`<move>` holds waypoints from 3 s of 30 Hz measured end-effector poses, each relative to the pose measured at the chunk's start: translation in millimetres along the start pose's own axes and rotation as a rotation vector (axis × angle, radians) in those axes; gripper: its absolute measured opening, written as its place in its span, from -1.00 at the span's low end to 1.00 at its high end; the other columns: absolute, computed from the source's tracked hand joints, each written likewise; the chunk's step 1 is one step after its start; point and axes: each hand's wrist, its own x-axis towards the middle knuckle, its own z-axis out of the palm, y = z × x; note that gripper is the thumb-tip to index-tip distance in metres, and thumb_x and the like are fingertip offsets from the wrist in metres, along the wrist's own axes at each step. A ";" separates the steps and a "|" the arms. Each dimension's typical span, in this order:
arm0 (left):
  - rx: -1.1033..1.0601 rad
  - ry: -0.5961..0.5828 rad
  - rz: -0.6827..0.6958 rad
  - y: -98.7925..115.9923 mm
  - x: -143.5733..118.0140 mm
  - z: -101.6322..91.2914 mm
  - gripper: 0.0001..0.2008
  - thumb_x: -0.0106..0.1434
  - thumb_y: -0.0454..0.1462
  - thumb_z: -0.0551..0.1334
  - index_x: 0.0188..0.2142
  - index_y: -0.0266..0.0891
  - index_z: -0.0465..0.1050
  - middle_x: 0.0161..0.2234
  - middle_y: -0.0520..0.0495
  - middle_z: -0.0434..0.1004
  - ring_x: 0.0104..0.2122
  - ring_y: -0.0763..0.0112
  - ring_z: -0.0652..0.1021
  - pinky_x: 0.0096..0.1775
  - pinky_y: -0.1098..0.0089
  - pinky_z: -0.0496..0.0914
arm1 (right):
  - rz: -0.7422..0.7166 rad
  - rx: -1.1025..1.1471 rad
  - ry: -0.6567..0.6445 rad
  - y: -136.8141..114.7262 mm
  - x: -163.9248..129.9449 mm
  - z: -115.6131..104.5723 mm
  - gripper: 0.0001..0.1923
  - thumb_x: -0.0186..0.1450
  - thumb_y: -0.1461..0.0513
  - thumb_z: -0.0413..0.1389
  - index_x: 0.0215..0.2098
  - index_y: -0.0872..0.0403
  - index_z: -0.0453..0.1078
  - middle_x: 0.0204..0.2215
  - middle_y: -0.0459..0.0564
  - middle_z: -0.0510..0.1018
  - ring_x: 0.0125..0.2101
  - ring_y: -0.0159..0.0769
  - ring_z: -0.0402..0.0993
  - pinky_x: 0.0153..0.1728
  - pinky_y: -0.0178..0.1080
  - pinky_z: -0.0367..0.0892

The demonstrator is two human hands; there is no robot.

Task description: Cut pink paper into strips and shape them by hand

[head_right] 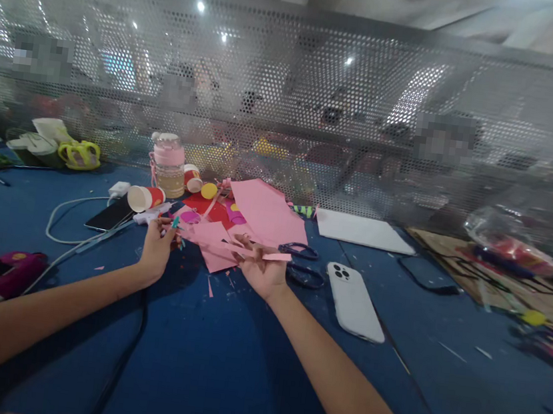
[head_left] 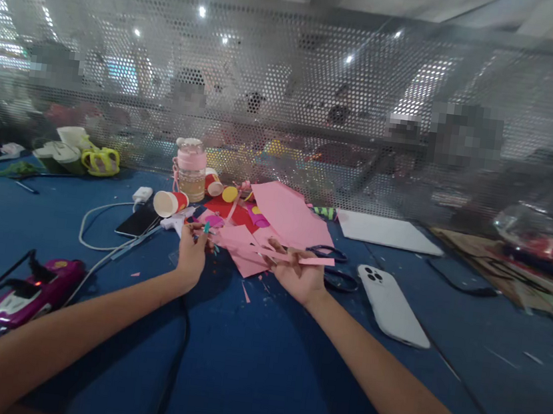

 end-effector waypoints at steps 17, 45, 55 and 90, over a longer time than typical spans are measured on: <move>0.201 -0.520 0.006 3.6 -15.9 0.9 -0.80 0.07 -0.28 0.17 -0.28 -0.19 0.22 -0.49 0.12 0.31 -0.72 0.59 0.36 -0.69 0.52 0.25 | 0.116 0.082 0.093 -5.6 -1.0 4.0 -0.45 0.07 -0.21 -0.06 -0.61 0.05 0.42 -0.33 0.07 0.58 -0.19 -0.15 0.44 -0.19 -0.13 0.35; 0.961 -1.189 0.994 5.9 -28.0 -5.4 -0.67 0.25 -0.31 0.03 0.02 -0.27 0.27 -0.18 -0.21 0.36 -0.17 0.26 0.34 -0.11 0.28 0.30 | 0.250 0.225 0.070 1.5 2.0 -2.1 -0.87 0.14 0.27 0.06 -0.56 0.08 0.38 -0.52 -0.10 0.53 -0.44 -0.34 0.46 -0.25 -0.23 0.37; 0.994 -1.187 1.024 6.5 -29.7 -6.1 -0.73 0.26 -0.31 0.00 -0.08 -0.31 0.32 -0.27 -0.18 0.40 -0.25 0.31 0.40 -0.20 0.36 0.31 | 0.324 0.160 0.089 -0.3 1.8 -0.2 -0.63 0.32 0.22 -0.18 -0.45 0.08 0.42 -0.39 -0.06 0.59 -0.38 -0.34 0.49 -0.29 -0.23 0.34; -0.272 -1.025 -0.516 4.0 -2.4 -5.1 -0.63 0.04 -0.17 0.06 -0.30 -0.39 0.48 -0.29 -0.24 0.56 -0.16 0.12 0.50 -0.03 0.12 0.24 | 0.266 0.084 0.086 12.9 2.1 3.5 -0.71 0.22 0.39 -0.03 -0.16 0.05 0.41 -0.54 -0.15 0.53 -0.74 -0.57 0.29 -0.77 -0.53 0.20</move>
